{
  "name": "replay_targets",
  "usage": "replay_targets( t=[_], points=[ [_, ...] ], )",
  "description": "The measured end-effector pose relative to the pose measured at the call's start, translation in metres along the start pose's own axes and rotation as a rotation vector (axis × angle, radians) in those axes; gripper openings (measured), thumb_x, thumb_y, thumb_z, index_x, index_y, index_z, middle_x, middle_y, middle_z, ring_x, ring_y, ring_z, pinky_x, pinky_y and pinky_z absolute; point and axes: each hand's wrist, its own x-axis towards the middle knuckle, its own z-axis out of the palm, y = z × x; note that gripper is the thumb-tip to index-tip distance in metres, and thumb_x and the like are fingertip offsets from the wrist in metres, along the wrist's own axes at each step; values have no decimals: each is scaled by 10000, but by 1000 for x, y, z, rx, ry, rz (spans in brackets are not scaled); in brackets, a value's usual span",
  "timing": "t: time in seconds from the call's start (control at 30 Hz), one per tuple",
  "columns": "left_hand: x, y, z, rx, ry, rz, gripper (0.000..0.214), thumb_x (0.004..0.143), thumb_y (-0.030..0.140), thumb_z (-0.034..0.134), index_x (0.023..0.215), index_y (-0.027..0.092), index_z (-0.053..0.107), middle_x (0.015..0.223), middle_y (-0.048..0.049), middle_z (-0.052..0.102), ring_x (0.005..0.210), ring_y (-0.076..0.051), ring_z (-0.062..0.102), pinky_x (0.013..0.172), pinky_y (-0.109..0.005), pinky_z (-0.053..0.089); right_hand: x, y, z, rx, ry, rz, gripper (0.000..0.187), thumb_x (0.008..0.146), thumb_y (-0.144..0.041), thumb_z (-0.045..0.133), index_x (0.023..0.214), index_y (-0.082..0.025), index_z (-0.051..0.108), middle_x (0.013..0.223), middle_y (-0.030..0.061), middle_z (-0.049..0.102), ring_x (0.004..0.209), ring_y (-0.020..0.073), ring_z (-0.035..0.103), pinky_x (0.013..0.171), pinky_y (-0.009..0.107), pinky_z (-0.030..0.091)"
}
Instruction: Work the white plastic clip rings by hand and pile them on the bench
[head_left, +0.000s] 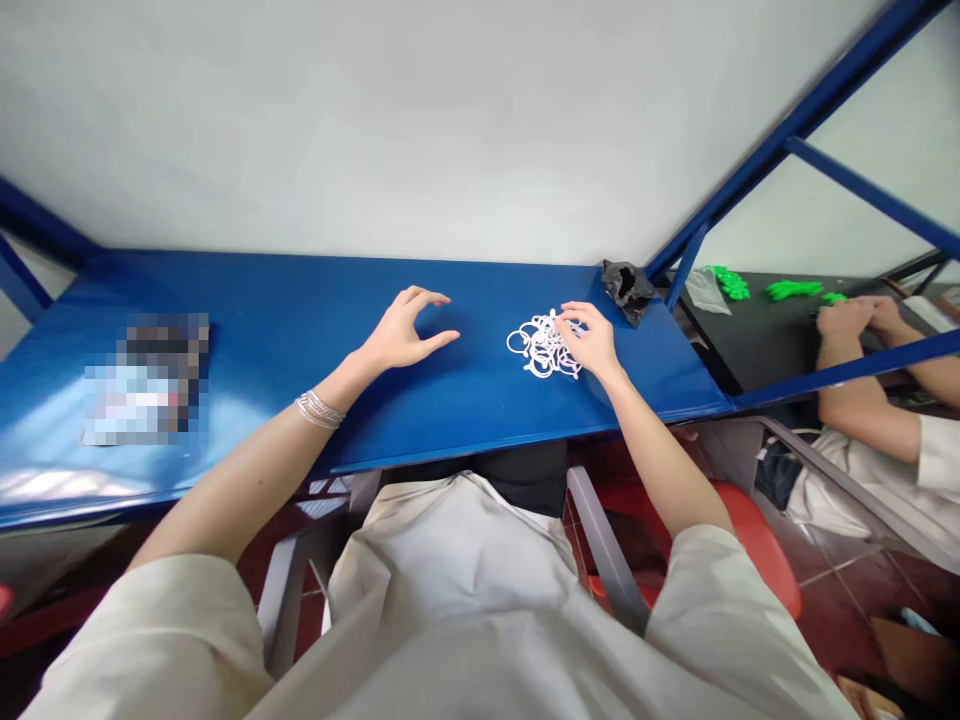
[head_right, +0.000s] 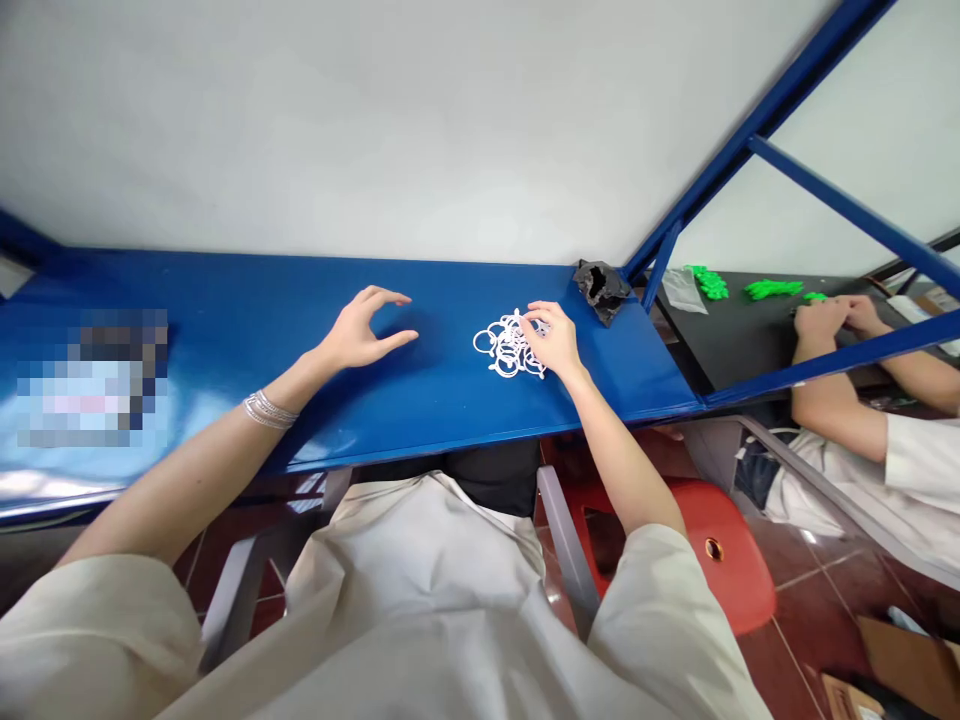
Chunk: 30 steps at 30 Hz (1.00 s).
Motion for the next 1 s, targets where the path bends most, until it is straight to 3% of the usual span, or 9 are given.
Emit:
replay_targets(
  t=[0.2, 0.43, 0.53, 0.6, 0.67, 0.83, 0.97, 1.0],
  points=[
    [0, 4, 2, 30, 66, 27, 494, 971, 620, 745, 1275, 230, 763, 1201, -104, 800, 1166, -326, 725, 1178, -558, 529, 26, -37, 23, 80, 8, -91, 168, 979, -366, 765, 922, -225, 836, 1217, 139, 835, 1157, 316, 796, 1071, 550, 636],
    [0, 2, 3, -52, 181, 19, 416, 998, 588, 746, 1195, 224, 790, 1100, -88, 837, 1026, -263, 754, 986, -431, 574, 49, -107, 108, 260, -176, -223, 147, 1010, -350, 783, 968, -220, 837, 1194, 115, 832, 1147, 281, 778, 1126, 497, 593],
    [1, -4, 0, -107, 228, -21, 392, 1040, 597, 702, 1040, 217, 797, 998, -83, 836, 921, -226, 744, 871, -374, 572, 53, -121, 128, 319, -244, -237, 158, 1023, -346, 772, 1018, -205, 845, 1207, 119, 830, 1183, 278, 765, 1137, 469, 574],
    [1, -9, -2, -120, 251, -57, 391, 1041, 594, 716, 988, 217, 802, 964, -79, 835, 885, -213, 733, 834, -356, 567, 54, -119, 120, 274, -325, -215, 193, 1012, -341, 785, 1126, -204, 857, 1250, 118, 829, 1194, 281, 756, 1136, 474, 567],
    [2, -14, -2, -116, 262, -86, 362, 1017, 574, 765, 974, 219, 814, 970, -78, 842, 880, -209, 730, 824, -349, 566, 55, -109, 97, 134, -420, -153, 281, 955, -334, 850, 1205, -206, 864, 1232, 113, 835, 1141, 296, 757, 1124, 512, 559],
    [2, -21, 5, -79, 235, -141, 220, 909, 438, 893, 922, 226, 837, 952, -65, 851, 875, -218, 730, 817, -362, 559, 60, -79, 40, -223, -627, 65, 216, 849, -315, 958, 1008, -178, 909, 1066, 125, 843, 1067, 337, 751, 1157, 616, 500],
    [1, -21, 6, -33, 196, -173, 176, 850, 372, 936, 872, 231, 833, 913, -54, 844, 847, -222, 719, 796, -373, 542, 61, -78, 38, -349, -696, 126, 30, 849, -170, 922, 849, -180, 894, 928, 102, 837, 1120, 365, 743, 1203, 666, 440],
    [1, -20, 6, -24, 196, -181, 179, 847, 372, 937, 867, 231, 830, 902, -52, 841, 841, -220, 715, 799, -373, 542, 60, -81, 41, -359, -700, 131, 65, 858, -127, 899, 817, -175, 886, 896, 103, 830, 1131, 371, 743, 1211, 671, 432]
  ],
)
